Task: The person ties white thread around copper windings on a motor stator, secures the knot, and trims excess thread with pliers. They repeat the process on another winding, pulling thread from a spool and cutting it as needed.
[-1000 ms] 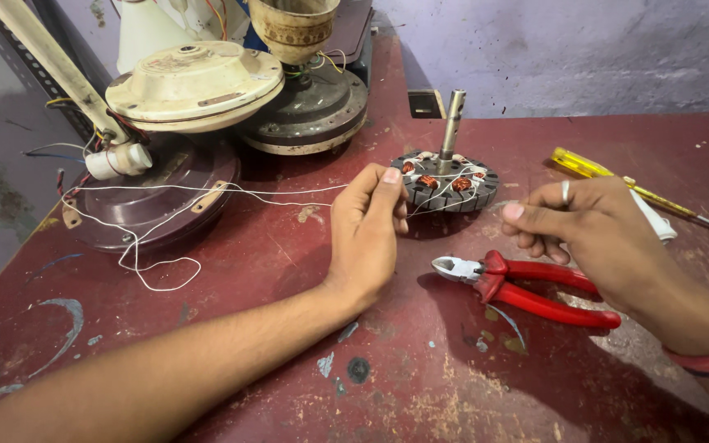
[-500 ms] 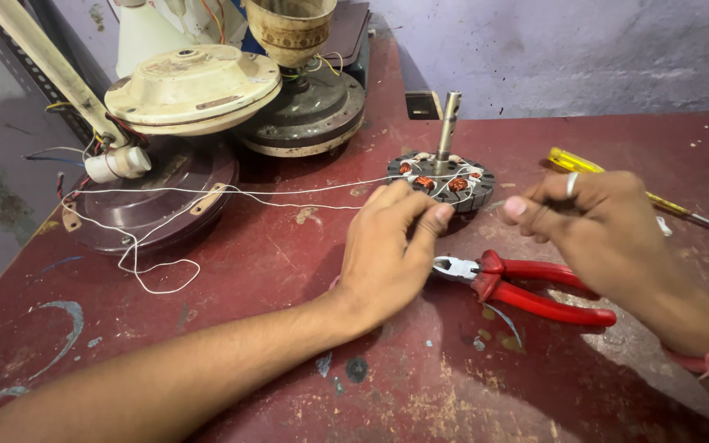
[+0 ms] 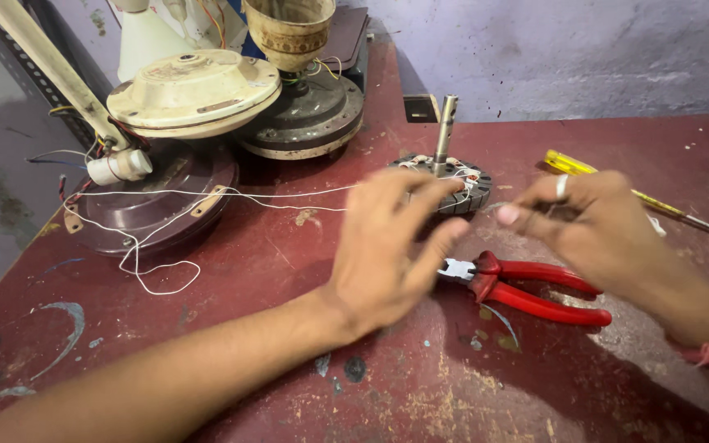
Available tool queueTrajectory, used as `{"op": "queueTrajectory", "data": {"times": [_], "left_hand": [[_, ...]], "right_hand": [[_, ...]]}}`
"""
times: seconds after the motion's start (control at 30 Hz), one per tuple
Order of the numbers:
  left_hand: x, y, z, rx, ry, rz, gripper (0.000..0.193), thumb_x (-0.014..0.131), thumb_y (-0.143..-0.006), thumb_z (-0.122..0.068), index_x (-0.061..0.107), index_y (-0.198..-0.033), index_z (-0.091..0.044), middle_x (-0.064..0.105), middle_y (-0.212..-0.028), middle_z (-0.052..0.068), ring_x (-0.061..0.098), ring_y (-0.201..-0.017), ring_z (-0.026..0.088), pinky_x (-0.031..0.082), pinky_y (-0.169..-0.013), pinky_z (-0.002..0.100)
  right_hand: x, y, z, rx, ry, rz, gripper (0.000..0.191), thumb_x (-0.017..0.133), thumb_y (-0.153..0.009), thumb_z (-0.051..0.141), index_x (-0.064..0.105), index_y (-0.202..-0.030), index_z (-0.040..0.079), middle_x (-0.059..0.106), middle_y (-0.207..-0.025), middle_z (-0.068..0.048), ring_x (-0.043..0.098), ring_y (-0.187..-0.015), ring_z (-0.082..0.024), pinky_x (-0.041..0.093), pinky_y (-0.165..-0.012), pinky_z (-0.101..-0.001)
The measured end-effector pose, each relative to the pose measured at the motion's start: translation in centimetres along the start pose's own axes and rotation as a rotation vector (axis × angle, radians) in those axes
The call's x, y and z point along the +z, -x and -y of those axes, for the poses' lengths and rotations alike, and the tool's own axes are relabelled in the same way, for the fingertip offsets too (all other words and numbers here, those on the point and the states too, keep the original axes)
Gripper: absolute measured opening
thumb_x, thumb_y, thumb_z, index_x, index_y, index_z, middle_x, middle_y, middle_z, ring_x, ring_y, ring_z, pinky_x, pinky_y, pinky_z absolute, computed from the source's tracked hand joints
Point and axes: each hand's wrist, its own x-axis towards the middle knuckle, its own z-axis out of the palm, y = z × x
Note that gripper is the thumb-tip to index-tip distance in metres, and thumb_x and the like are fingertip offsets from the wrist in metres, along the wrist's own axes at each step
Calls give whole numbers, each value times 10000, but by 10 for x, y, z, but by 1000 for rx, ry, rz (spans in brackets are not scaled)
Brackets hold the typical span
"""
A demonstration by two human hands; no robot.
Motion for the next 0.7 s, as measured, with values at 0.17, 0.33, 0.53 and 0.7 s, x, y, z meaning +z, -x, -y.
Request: {"op": "queueTrajectory", "data": {"times": [0.17, 0.33, 0.53, 0.7], "left_hand": [[8, 3, 1, -179, 208, 356, 161, 653, -1022, -192, 708, -1123, -79, 678, -897, 97, 648, -886, 310, 503, -783, 423], [16, 8, 8, -184, 265, 298, 59, 665, -966, -102, 669, -989, -47, 690, -874, 130, 682, -821, 345, 524, -707, 417], [19, 9, 9, -386, 317, 244, 44, 609, -959, -23, 651, -966, -11, 694, -840, 142, 687, -725, 293, 516, -647, 368], [17, 4, 11, -498, 333, 157, 83, 599, -986, -61, 645, -953, 0, 697, -810, 123, 682, -675, 254, 530, -645, 343]], "right_hand": [[11, 13, 19, 69, -193, 68, 187, 765, -898, 204, 850, -996, 69, 672, -629, -73, 463, -546, -125, 365, -473, -293], [4, 9, 13, -86, -129, -98, 165, 724, -896, 183, 812, -927, 47, 754, -725, -50, 611, -584, -122, 486, -515, -265], [-31, -2, -19, -121, -487, -576, 149, 682, -1071, 186, 696, -1026, 44, 683, -883, -55, 613, -715, -102, 469, -589, -224], [-28, -6, -19, -106, -658, -492, 135, 701, -1106, 106, 697, -1039, -11, 674, -849, -77, 580, -691, -96, 457, -584, -221]]}}
